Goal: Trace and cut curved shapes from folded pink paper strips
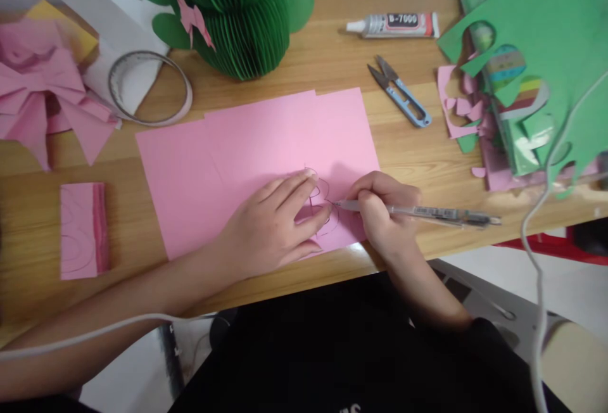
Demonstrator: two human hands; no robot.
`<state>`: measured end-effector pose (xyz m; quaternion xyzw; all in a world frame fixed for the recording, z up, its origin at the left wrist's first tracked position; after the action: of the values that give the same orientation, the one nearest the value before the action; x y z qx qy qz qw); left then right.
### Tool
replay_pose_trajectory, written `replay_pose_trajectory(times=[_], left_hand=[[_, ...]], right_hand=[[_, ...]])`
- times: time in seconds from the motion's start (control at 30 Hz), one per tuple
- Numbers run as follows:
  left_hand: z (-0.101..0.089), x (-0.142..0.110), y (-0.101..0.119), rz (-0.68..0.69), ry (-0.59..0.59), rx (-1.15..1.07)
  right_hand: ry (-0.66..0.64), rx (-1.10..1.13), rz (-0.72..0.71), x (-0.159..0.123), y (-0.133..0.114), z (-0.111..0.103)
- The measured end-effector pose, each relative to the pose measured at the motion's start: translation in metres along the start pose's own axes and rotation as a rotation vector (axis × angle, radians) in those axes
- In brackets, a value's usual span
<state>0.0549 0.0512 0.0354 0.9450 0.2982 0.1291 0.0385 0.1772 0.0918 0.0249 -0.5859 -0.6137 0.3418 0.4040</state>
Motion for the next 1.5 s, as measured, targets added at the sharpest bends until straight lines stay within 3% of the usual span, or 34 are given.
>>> replay_pose_trajectory(times=[0.5,0.8,1.5], left_hand=[[0.002,-0.001,-0.001,0.003,-0.027,-0.036],[0.006,-0.001,0.000,-0.004,-0.052,-0.033],[0.004,-0.002,0.003,0.026,-0.013,0.018]], right_hand=[[0.000,-0.022,0.018,-0.002,0.000,-0.002],[-0.083,-0.028,0.043,-0.005,-0.003,-0.001],[-0.042,-0.035,-0.007,-0.012,-0.005,-0.006]])
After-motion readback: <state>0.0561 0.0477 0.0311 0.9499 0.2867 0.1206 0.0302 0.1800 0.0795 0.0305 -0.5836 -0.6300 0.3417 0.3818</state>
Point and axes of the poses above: each hand's wrist, its own x-axis towards the middle knuckle, its own z-axis out of the palm, y = z × x, the point moved 10 cm from there along x, towards the middle knuckle, and after that the axes turned 3 degrees about x, right-handed, at the moved point
